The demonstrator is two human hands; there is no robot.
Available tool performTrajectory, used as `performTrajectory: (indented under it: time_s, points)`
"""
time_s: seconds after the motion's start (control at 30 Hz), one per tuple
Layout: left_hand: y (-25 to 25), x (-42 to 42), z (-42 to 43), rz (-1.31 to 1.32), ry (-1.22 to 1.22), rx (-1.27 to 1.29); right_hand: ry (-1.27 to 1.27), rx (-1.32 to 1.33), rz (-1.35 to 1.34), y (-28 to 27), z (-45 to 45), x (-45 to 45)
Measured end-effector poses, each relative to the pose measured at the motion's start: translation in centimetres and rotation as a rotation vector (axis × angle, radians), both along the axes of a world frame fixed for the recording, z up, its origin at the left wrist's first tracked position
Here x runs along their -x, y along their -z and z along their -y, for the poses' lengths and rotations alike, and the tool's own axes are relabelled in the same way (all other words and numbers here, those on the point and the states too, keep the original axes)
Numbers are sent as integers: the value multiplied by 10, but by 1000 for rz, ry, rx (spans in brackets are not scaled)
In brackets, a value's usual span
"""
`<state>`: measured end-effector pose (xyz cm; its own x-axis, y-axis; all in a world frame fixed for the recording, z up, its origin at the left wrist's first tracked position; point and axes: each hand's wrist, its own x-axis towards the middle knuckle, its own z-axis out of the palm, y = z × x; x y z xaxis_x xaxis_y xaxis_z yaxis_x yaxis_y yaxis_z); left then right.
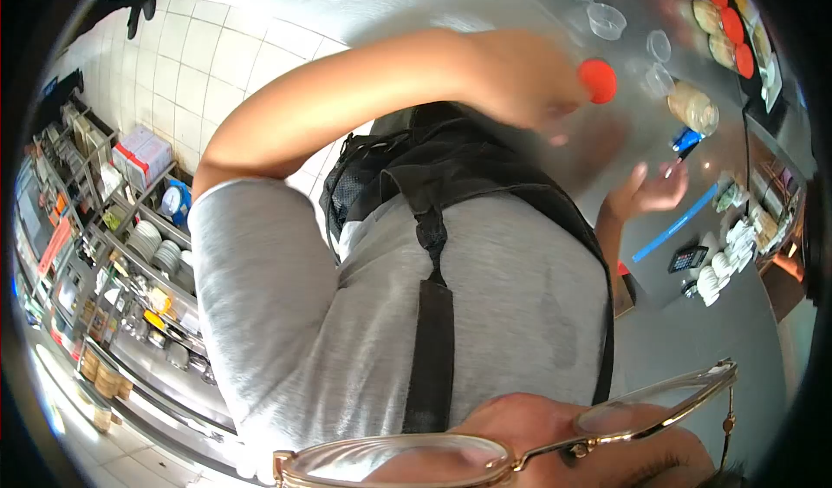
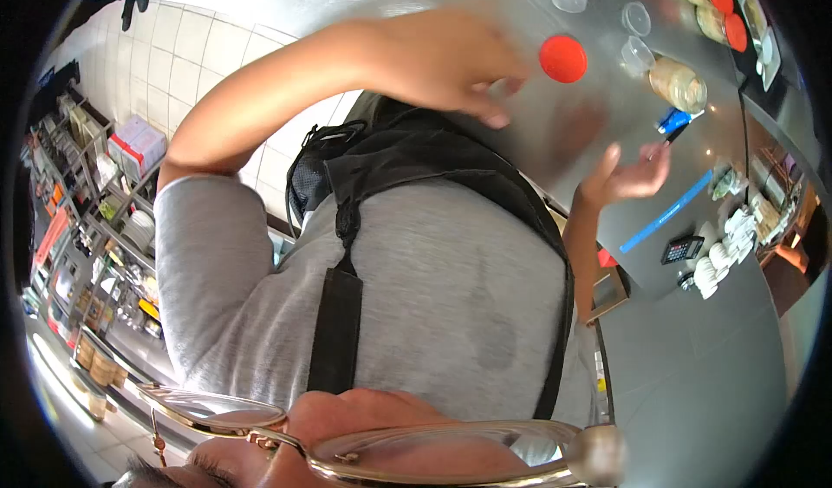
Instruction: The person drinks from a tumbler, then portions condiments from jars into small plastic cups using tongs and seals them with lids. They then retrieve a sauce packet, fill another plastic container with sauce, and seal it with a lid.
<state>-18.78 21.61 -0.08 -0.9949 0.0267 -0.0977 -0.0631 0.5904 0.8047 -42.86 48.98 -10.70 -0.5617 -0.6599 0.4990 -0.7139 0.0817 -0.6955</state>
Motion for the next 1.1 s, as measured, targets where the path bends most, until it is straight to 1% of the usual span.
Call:
performTrajectory:
  time_s: [0.03, 0.1, 0.17, 0.2, 0.27, 0.3, 0.37, 0.4, 0.43, 0.5, 0.53, 0.57, 0.67, 0.73, 0.77, 0.83, 0.97, 1.03, 1.1]
  points:
    - [-22, -24, 9, 285, 88, -197, -54, -79, 51, -1, -24, -10]
    - [8, -79, -1, 371, 66, -326, -151, -277, 155, -10, -56, -34]
    - [43, -127, -13, 471, -58, -310, -230, -457, 254, -20, -79, -54]
    - [51, -138, -14, 467, -65, -310, -260, -567, 311, -26, -83, -64]
    - [64, -159, -17, 505, -212, -450, -310, -724, 385, -36, -89, -78]
    - [77, -171, -19, 504, -221, -453, -329, -783, 408, -40, -90, -83]
    - [103, -192, -17, 554, -550, -1184, -356, -877, 440, -46, -90, -92]
    - [107, -196, -9, 535, -533, -1305, -369, -912, 448, -52, -87, -97]
    - [108, -199, -2, 597, -577, -1306, -382, -944, 458, -56, -85, -102]
    - [112, -205, 1, 753, -494, -975, -409, -986, 466, -61, -84, -109]
    - [106, -205, 2, 838, -380, -892, -418, -1025, 479, -61, -77, -112]
    - [107, -209, -1, 879, -388, -890, -428, -1043, 486, -65, -75, -115]
    - [114, -222, -1, 870, -404, -898, -441, -1090, 498, -73, -72, -113]
    - [99, -226, 1, 855, -508, -807, -455, -1116, 510, -72, -63, -111]
    - [93, -228, 5, 850, -513, -807, -466, -1126, 514, -72, -60, -110]
    - [84, -235, 11, 902, -490, -954, -479, -1152, 532, -76, -57, -111]
    - [82, -254, 14, 883, -475, -989, -500, -1202, 573, -82, -51, -112]
    - [78, -263, 13, 913, -428, -941, -510, -1228, 586, -84, -48, -111]
    - [73, -268, 10, 890, -472, -947, -526, -1250, 609, -85, -44, -111]
